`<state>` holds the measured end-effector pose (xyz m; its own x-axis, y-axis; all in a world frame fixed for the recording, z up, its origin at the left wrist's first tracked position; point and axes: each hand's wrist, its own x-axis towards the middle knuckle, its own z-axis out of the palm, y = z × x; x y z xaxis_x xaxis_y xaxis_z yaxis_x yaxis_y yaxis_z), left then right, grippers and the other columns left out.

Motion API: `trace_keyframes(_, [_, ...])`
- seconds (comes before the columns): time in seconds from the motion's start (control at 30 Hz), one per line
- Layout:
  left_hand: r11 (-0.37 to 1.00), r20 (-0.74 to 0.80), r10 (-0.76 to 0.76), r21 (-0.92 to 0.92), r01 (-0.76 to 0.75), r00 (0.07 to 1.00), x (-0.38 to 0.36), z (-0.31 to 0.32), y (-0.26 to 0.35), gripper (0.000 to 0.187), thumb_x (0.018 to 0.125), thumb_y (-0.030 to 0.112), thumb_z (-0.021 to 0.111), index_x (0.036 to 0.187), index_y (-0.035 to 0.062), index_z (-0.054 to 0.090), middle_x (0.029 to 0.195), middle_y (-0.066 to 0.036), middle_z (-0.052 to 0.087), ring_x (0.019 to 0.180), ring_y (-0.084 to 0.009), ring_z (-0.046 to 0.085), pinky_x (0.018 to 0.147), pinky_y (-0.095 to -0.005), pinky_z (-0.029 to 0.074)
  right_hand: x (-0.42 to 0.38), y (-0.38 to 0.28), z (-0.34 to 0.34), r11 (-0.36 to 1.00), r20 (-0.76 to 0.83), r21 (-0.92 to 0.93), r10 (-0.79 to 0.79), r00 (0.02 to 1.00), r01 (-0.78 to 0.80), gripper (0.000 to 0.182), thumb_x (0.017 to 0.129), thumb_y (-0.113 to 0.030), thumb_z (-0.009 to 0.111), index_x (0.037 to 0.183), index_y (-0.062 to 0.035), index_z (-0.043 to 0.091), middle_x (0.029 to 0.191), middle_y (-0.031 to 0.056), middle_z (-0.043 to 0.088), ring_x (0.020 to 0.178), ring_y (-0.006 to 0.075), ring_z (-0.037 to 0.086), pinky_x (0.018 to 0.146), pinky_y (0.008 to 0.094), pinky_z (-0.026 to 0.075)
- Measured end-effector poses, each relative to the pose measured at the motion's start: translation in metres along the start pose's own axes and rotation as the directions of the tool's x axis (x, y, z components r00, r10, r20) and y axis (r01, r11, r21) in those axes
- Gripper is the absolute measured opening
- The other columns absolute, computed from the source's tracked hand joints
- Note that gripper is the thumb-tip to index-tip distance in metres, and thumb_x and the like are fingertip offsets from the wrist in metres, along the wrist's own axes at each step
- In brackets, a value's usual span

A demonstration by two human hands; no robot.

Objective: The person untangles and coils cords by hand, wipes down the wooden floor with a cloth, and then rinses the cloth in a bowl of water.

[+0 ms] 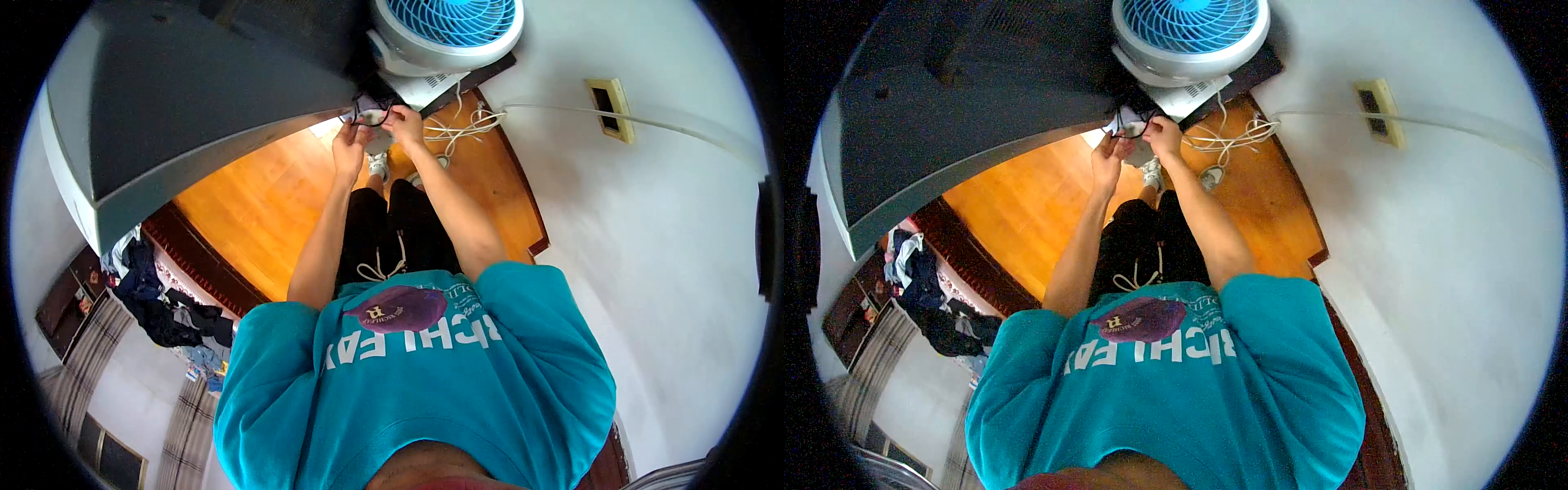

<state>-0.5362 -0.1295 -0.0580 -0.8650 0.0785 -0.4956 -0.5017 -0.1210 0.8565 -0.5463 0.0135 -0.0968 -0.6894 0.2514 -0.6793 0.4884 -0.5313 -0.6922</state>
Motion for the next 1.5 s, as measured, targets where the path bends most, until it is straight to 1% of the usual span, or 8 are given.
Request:
trace_keyframes(0.3, [0.993,-0.203,-0.004,0.114,0.028,0.979,-0.014,0.013,0.01,0.056,0.096,0.005,0.056,0.144,-0.0065,0.029,0.094,-0.02,0.069,0.073,-0.023,0.07,0.064,-0.0319,0.059,0.012,-0.042,-0.085,0.68,-0.344,-0.686,-0.617,0.707,0.26,0.037,0.078,-0.004,0.075,0.111,0.0026,0.06,0.097,0.0161,0.067,0.085,0.0252,0.067,0.074,0.0314,0.055])
trace_keyframes(0.43, [0.982,-0.193,-0.037,0.173,0.071,0.98,-0.036,0.009,0.01,0.045,0.099,0.015,0.054,0.137,-0.003,0.038,0.089,-0.02,0.069,0.064,-0.0215,0.068,0.054,-0.029,0.056,0.036,-0.051,-0.104,0.22,-0.013,-0.928,-0.823,0.567,0.299,0.025,0.077,-0.007,0.075,0.096,0.0013,0.061,0.099,0.0206,0.067,0.088,0.0364,0.066,0.077,0.0357,0.052])
trace_keyframes(0.53, [0.953,-0.117,-0.005,0.301,0.04,0.993,-0.045,0.016,-0.003,0.029,0.101,0.016,0.049,0.123,-0.0027,0.05,0.089,-0.015,0.071,0.066,-0.0171,0.066,0.056,-0.0278,0.054,0.032,-0.056,-0.11,0.475,-0.013,-0.825,-0.558,0.829,0.307,0.018,0.081,-0.004,0.071,0.095,0.001,0.061,0.089,0.0186,0.069,0.082,0.0338,0.068,0.074,0.0351,0.053])
trace_keyframes(0.77, [0.874,0.17,0.073,0.464,-0.145,0.983,-0.037,0.098,-0.042,0.033,0.091,0.005,0.059,0.123,-0.001,0.055,0.111,-0.016,0.067,0.09,-0.0225,0.068,0.077,-0.0335,0.055,-0.02,-0.07,-0.1,0.749,0.119,-0.499,-0.438,0.891,0.435,0.006,0.094,-0.004,0.059,0.094,0.0021,0.061,0.082,0.0087,0.069,0.068,0.0108,0.062,0.063,0.0258,0.053])
trace_keyframes(1.0, [0.592,0.461,-0.119,0.744,-0.31,0.88,-0.02,0.129,-0.053,0.025,0.096,0.016,0.057,0.112,-0.0027,0.06,0.087,-0.014,0.071,0.089,-0.0283,0.07,0.079,-0.0374,0.056,-0.05,-0.114,-0.096,0.969,0.148,-0.135,-0.185,0.971,0.205,0.014,0.094,-0.005,0.06,0.104,0.0037,0.06,0.095,0.0121,0.071,0.086,0.0178,0.068,0.077,0.0305,0.056])
trace_keyframes(1.07, [0.934,0.271,-0.122,0.357,0.018,0.955,-0.026,0.135,-0.034,0.03,0.102,0.018,0.047,0.094,-0.0066,0.062,0.085,-0.018,0.07,0.078,-0.0275,0.072,0.072,-0.0358,0.059,-0.054,-0.1,-0.121,0.897,0.188,-0.252,-0.323,0.928,0.363,0.016,0.093,-0.005,0.06,0.107,0.0033,0.06,0.099,0.0122,0.071,0.091,0.0199,0.068,0.081,0.0324,0.055])
trace_keyframes(1.3, [0.984,0.41,-0.129,0.169,0.063,0.903,-0.029,0.139,0.053,0.036,0.106,0.029,0.037,0.096,-0.0042,0.047,0.079,-0.021,0.067,0.072,-0.0266,0.071,0.065,-0.032,0.062,-0.114,-0.031,-0.163,0.37,0.489,-0.737,-0.285,0.825,0.565,0.021,0.094,-0.009,0.057,0.111,0.0019,0.059,0.098,0.0195,0.07,0.094,0.0279,0.07,0.079,0.0393,0.054])
trace_keyframes(1.5, [0.981,0.41,0.04,0.156,-0.114,0.911,-0.042,0.145,0.085,0.044,0.106,0.033,0.035,0.117,-0.0064,0.051,0.123,-0.021,0.061,0.104,-0.028,0.066,0.078,-0.0349,0.061,-0.118,-0.038,-0.161,0.654,0.196,-0.614,-0.416,0.888,0.442,0.015,0.095,-0.007,0.054,0.094,0.0056,0.062,0.08,0.02,0.069,0.075,0.0266,0.072,0.065,0.037,0.055])
